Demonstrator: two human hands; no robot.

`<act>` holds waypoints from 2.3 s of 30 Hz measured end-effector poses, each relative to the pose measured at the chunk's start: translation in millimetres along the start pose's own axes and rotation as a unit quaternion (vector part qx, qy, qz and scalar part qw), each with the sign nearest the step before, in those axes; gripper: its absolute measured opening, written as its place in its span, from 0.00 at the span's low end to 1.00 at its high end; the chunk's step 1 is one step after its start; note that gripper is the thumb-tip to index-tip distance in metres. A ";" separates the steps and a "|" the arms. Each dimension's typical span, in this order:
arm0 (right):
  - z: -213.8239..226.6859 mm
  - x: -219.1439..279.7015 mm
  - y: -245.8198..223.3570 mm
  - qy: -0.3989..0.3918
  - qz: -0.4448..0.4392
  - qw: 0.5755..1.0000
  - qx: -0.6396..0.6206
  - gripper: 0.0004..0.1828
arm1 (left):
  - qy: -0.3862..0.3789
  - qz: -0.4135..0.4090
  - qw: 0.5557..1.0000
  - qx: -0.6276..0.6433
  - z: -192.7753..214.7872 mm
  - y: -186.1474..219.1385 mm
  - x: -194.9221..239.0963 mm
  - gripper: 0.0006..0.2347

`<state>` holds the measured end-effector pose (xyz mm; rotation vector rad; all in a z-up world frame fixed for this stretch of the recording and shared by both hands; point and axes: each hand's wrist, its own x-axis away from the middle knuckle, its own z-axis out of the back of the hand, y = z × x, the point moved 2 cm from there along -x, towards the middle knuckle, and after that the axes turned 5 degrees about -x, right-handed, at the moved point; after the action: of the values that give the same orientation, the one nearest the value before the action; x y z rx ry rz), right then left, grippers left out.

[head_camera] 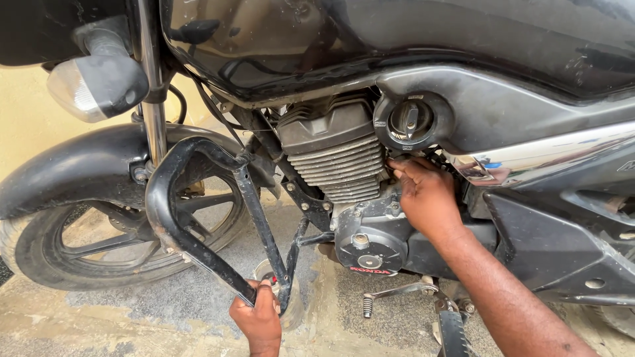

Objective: The person works on the engine area of a black motorcycle parked on a paved surface, using their fingers to route and seat a thin cable or wire into fittings near the cylinder head and crankcase. They hold the crash bar with one hand for leverage while manipulating the cable end and small fittings with the other, occasionally reaching around the engine.

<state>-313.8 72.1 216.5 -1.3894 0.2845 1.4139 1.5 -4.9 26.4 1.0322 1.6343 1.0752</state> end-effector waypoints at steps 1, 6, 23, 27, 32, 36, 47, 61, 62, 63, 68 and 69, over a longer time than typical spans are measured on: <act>-0.4 2.4 -2.5 0.001 0.009 0.998 0.057 0.12 | -0.005 -0.004 1.000 0.002 0.7 -1.5 -0.2 0.08; -5.9 15.6 -17.2 0.014 0.049 0.989 0.138 0.15 | -0.014 -0.007 1.000 0.015 0.7 -3.4 -1.3 0.08; -21.9 3.7 -11.8 0.014 -0.081 0.961 0.266 0.11 | 0.016 -0.119 0.992 -0.043 7.4 -3.2 -4.4 0.06; -20.1 2.9 -0.6 0.011 -0.069 0.966 0.250 0.12 | 0.011 -0.091 0.995 -0.040 8.1 5.2 -1.9 0.06; -14.2 -6.0 15.9 -0.053 -0.063 0.973 0.217 0.18 | 0.012 -0.088 0.995 -0.035 7.2 3.2 -3.4 0.05; -17.1 -6.8 14.5 -0.054 -0.092 0.980 0.170 0.18 | 0.004 -0.087 0.995 -0.036 9.3 -0.2 -3.5 0.05; -26.4 -8.6 30.1 -0.057 -0.075 0.960 0.265 0.16 | -0.003 -0.084 0.996 -0.018 9.4 -2.6 -3.1 0.06; -22.6 -12.3 22.6 -0.122 -0.121 0.937 0.305 0.20 | -0.007 -0.095 0.995 -0.034 9.1 4.0 -3.7 0.05; -23.4 -12.4 23.0 -0.122 -0.129 0.934 0.311 0.20 | -0.004 -0.100 0.994 -0.037 9.5 4.9 -4.5 0.05; -23.9 -14.1 21.9 -0.122 -0.129 0.934 0.310 0.20 | -0.003 -0.100 0.994 -0.038 9.7 6.0 -5.0 0.05; -21.1 -14.8 29.7 -0.154 -0.150 0.907 0.363 0.21 | -0.013 -0.083 0.996 -0.021 9.5 3.7 -4.4 0.05; -20.6 -15.9 20.0 -0.154 -0.150 0.907 0.363 0.21 | -0.013 -0.083 0.996 -0.020 9.1 3.4 -4.8 0.05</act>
<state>-322.1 40.4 213.9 -0.5570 0.3293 1.0795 11.9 -6.7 28.7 0.8651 1.6388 0.9767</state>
